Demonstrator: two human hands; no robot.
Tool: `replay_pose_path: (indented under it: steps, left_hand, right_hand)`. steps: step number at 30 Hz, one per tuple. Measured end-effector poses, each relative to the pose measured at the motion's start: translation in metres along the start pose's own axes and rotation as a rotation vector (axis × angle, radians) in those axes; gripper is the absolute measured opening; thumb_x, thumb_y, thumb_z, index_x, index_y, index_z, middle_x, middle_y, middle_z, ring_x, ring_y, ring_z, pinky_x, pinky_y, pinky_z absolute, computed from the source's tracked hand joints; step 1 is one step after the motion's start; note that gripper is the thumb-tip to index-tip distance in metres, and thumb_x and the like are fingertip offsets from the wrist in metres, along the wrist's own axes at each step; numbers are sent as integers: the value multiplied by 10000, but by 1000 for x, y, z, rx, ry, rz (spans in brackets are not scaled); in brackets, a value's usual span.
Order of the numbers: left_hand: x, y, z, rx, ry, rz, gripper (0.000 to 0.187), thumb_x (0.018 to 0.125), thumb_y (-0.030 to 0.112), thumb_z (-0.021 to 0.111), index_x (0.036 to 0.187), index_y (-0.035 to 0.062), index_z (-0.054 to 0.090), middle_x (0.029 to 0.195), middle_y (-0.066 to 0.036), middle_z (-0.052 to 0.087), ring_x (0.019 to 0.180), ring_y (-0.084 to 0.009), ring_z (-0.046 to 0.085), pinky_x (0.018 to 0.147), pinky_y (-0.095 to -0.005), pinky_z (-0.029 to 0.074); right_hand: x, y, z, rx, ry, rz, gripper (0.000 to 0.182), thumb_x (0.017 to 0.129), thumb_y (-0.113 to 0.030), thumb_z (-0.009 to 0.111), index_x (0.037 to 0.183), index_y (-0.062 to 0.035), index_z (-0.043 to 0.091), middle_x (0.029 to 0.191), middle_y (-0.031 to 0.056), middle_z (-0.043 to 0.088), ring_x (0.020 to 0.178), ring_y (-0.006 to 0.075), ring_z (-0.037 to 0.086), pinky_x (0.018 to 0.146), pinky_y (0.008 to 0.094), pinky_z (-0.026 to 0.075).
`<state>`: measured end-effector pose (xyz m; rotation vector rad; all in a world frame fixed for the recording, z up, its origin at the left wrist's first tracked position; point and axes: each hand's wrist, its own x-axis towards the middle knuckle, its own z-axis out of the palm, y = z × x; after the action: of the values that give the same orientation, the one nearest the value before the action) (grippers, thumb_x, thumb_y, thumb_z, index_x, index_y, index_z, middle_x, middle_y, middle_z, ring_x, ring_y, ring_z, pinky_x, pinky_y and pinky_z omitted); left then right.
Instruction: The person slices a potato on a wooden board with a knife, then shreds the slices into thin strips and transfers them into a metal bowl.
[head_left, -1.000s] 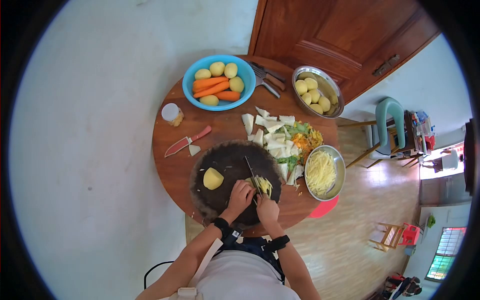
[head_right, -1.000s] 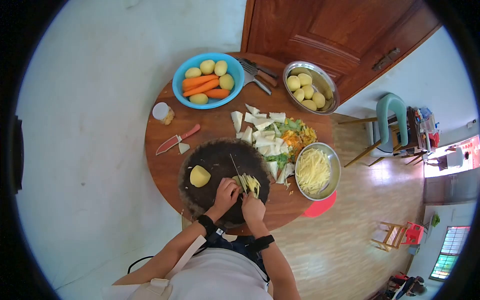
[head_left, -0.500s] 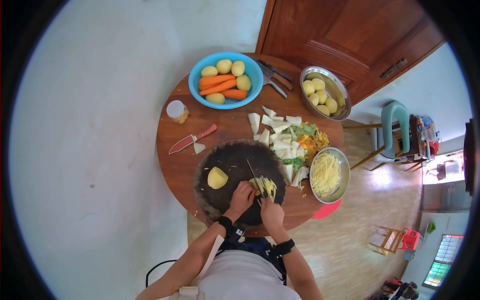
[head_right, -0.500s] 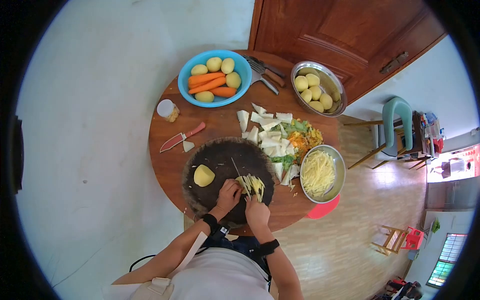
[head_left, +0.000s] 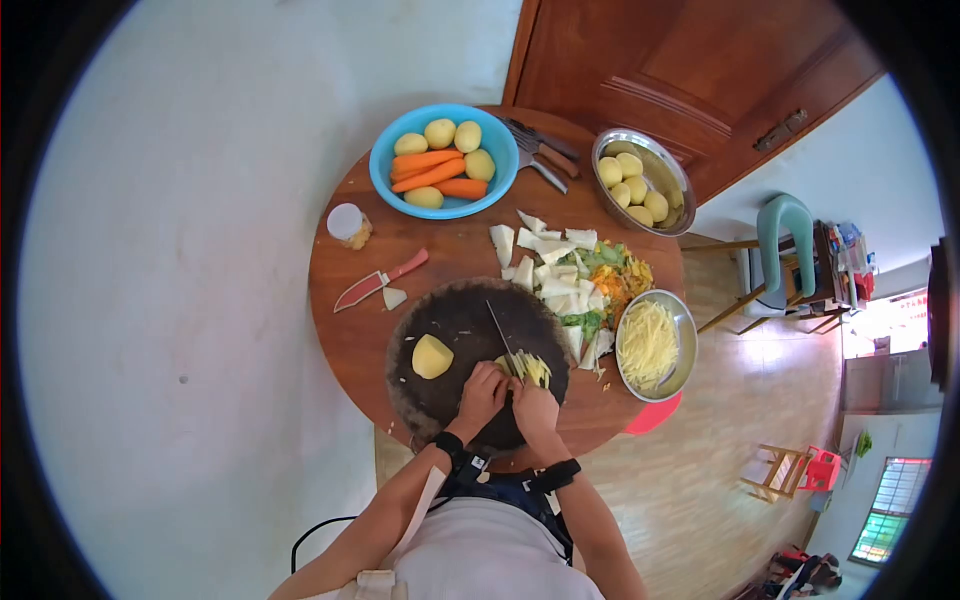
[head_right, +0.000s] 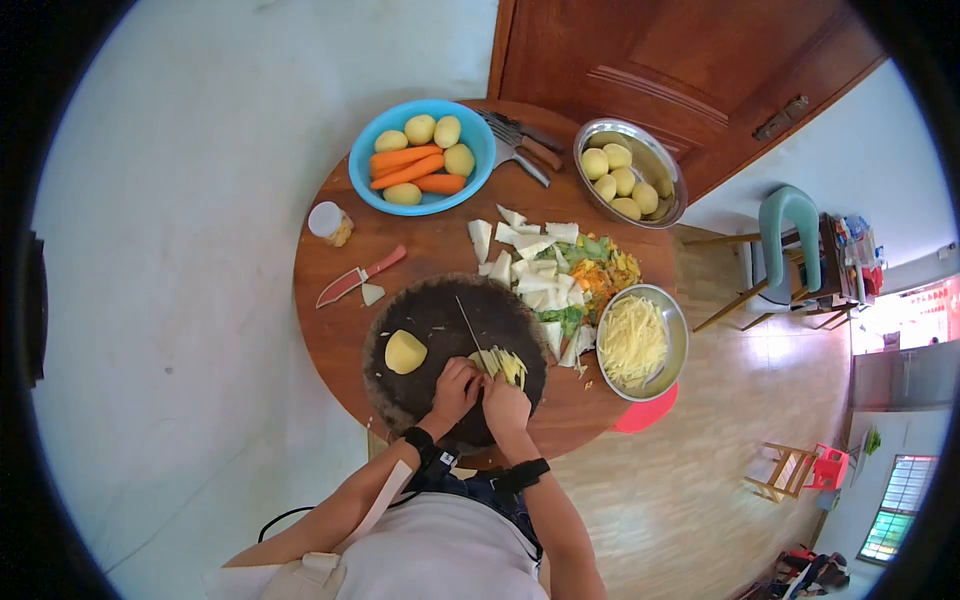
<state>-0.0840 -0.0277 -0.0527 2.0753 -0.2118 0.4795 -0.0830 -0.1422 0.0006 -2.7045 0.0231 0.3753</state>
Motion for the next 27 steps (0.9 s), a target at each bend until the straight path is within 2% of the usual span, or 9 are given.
replay_pose_path:
  steps: [2,6,8,12,14,21,27]
  left_hand:
    - [2,1,1,-13,15,16,165,654,-54,630,762,-3,516,812,-134,531,800,-328,529,681,-374,457]
    - [1,3,-2,-14,37,3,155,663,-47,628,754,0,513,810,-134,530,802,-326,530,682,-374,456]
    - [1,0,-1,-15,29,0,137,676,-40,620,755,4,518,815,-134,528,814,-327,529,698,-374,457]
    - [1,1,-2,-6,5,-14,119,689,-33,609,756,9,520,820,-134,527,829,-329,528,714,-381,459]
    - [2,2,-3,-14,26,-17,129,684,-37,618,749,3,514,816,-135,529,819,-327,530,702,-380,458]
    - [1,3,-4,-11,8,-5,122,690,-38,616,749,-3,515,809,-134,534,804,-323,533,692,-373,457]
    - [-1,-1,-3,-31,13,-24,124,678,-40,618,756,-3,529,817,-132,540,805,-320,534,701,-370,455]
  right_hand:
    - [-3,3,-11,15,-26,20,347,902,-353,417,826,-39,543,633,235,584,626,414,590,570,497,469]
    - [-19,-1,-18,-22,-114,65,363,903,-354,415,821,-27,548,630,232,584,627,413,590,571,495,470]
    - [-8,0,0,-6,-33,51,357,902,-364,416,844,-40,554,625,231,582,627,417,588,572,501,467]
    - [0,5,-8,24,-34,-4,356,901,-367,417,855,-42,556,632,233,582,637,416,589,575,501,467]
    - [-16,-2,-27,3,-77,48,365,901,-366,415,843,-36,560,635,235,581,641,413,590,575,499,466]
    - [-1,4,2,42,9,3,350,902,-354,422,835,-39,560,632,241,574,643,418,587,567,504,455]
    - [-21,6,-11,26,-93,54,364,902,-361,410,851,-35,564,640,234,582,644,409,592,573,496,467]
